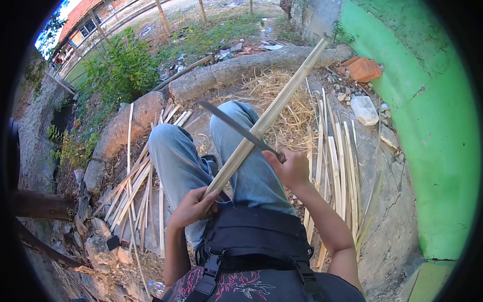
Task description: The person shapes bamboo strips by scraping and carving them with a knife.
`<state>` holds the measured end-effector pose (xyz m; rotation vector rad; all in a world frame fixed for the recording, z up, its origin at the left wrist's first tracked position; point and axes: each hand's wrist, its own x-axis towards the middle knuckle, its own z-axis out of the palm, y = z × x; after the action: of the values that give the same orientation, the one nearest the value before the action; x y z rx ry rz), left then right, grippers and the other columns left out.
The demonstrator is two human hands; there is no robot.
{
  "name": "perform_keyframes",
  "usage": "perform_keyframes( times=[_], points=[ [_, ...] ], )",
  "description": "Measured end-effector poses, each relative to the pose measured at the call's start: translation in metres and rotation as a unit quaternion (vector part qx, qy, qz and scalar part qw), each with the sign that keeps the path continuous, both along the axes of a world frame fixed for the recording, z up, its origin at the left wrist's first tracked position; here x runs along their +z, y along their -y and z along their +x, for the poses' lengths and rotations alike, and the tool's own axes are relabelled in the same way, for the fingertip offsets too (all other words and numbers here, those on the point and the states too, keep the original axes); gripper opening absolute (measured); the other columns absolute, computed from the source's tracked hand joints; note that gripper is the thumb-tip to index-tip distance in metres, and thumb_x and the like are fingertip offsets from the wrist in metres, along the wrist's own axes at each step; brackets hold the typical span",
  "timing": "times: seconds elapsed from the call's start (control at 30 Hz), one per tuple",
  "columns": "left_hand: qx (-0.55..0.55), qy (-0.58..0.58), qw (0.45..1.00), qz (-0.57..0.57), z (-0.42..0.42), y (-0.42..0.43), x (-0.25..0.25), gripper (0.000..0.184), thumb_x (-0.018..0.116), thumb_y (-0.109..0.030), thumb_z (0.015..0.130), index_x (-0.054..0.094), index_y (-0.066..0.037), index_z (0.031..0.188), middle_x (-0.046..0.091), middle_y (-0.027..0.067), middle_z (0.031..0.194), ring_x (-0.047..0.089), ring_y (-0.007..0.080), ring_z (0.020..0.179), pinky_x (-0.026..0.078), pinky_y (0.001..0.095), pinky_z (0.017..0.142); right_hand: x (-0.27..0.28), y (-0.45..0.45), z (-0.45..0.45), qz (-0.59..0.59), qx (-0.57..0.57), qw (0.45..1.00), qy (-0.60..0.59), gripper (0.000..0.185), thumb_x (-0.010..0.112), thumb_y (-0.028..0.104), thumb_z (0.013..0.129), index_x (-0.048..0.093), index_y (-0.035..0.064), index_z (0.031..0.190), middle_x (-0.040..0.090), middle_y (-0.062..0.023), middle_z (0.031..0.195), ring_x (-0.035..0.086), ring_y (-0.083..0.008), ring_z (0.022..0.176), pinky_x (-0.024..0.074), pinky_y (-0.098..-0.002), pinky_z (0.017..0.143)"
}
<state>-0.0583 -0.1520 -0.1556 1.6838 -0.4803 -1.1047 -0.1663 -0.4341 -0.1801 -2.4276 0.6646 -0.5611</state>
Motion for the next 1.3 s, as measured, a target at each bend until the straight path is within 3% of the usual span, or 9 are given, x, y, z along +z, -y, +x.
perform_keyframes(
  times=[0.13,0.37,0.5,0.67,0.87,1.0,1.1,1.2,1.3],
  points=[
    [0.011,0.003,1.0,0.017,-0.005,0.0,0.014,0.034,0.051,-0.033,0.103,0.06,-0.001,0.094,0.056,0.0009,0.064,0.049,0.0073,0.051,0.039,0.0254,0.046,0.014,-0.032,-0.008,0.012,0.057,0.998,-0.008,0.075,0.055,0.074,0.083,0.052,0.0049,0.055,0.048,-0.0098,0.044,0.054,-0.0281,0.042,0.0395,-0.0411,0.043],
    [0.037,0.071,0.997,-0.011,-0.016,0.006,0.014,0.031,0.053,-0.027,0.102,0.058,0.002,0.094,0.053,0.0009,0.064,0.048,0.0075,0.049,0.038,0.0264,0.044,0.021,-0.067,-0.013,-0.113,0.186,0.976,-0.017,0.072,0.06,0.073,0.08,0.054,0.0053,0.056,0.053,-0.0107,0.047,0.058,-0.0314,0.045,0.0476,-0.0407,0.049],
    [0.042,0.123,0.985,-0.115,-0.018,0.013,0.007,0.025,0.053,-0.022,0.102,0.055,0.003,0.101,0.054,0.0025,0.072,0.048,0.0082,0.049,0.038,0.0271,0.044,0.019,-0.061,-0.01,-0.11,0.186,0.976,0.0,0.07,0.061,0.071,0.08,0.053,0.0058,0.056,0.052,-0.0107,0.046,0.058,-0.0314,0.045,0.0472,-0.0405,0.049],
    [0.023,-0.035,0.988,-0.152,0.003,0.044,0.026,0.022,0.051,-0.019,0.102,0.05,0.001,0.112,0.051,0.0006,0.069,0.044,0.0088,0.045,0.037,0.0262,0.04,0.022,-0.037,0.011,-0.097,0.134,0.986,0.033,0.071,0.061,0.07,0.082,0.049,0.0052,0.056,0.046,-0.0106,0.045,0.054,-0.0301,0.043,0.0413,-0.0387,0.044],
    [0.07,-0.145,0.976,-0.145,0.017,0.071,0.003,0.017,0.051,-0.021,0.102,0.051,-0.004,0.106,0.041,-0.004,0.06,0.036,0.0055,0.043,0.028,0.0245,0.037,0.013,-0.03,0.024,-0.118,0.11,0.987,-0.004,0.072,0.058,0.071,0.083,0.052,0.0035,0.058,0.051,-0.0144,0.048,0.057,-0.0321,0.045,0.0442,-0.0411,0.046],
    [0.077,-0.109,0.983,-0.126,0.015,0.076,-0.004,0.02,0.051,-0.023,0.103,0.054,-0.003,0.104,0.039,-0.0052,0.062,0.032,0.0036,0.043,0.025,0.0234,0.036,0.015,-0.02,0.025,-0.14,0.124,0.982,-0.002,0.075,0.054,0.073,0.084,0.055,0.0032,0.056,0.051,-0.015,0.045,0.058,-0.0321,0.044,0.0468,-0.0404,0.045],
    [0.1,-0.101,0.984,-0.106,0.011,0.083,-0.003,0.019,0.051,-0.022,0.103,0.055,-0.003,0.105,0.039,-0.0054,0.062,0.032,0.003,0.043,0.025,0.0227,0.037,0.008,0.012,0.046,-0.129,0.039,0.99,-0.036,0.077,0.051,0.075,0.085,0.055,0.0029,0.057,0.052,-0.0153,0.046,0.06,-0.0311,0.044,0.0469,-0.0402,0.043],
    [0.101,-0.048,0.989,-0.094,0.008,0.086,-0.007,0.02,0.052,-0.023,0.103,0.055,-0.004,0.105,0.039,-0.0055,0.063,0.032,0.0028,0.043,0.024,0.0226,0.037,0.011,-0.002,0.04,-0.085,0.042,0.995,-0.007,0.077,0.05,0.075,0.085,0.054,0.0032,0.058,0.052,-0.0161,0.047,0.058,-0.0332,0.044,0.0446,-0.0421,0.043],
    [0.1,-0.091,0.984,-0.12,0.01,0.082,-0.007,0.019,0.052,-0.023,0.103,0.055,-0.004,0.104,0.039,-0.0059,0.062,0.032,0.0027,0.043,0.024,0.0226,0.036,0.007,0.004,0.033,-0.154,0.106,0.982,-0.013,0.078,0.047,0.076,0.086,0.054,0.0033,0.058,0.052,-0.0152,0.047,0.056,-0.0311,0.041,0.0442,-0.0412,0.042]
  ],
)
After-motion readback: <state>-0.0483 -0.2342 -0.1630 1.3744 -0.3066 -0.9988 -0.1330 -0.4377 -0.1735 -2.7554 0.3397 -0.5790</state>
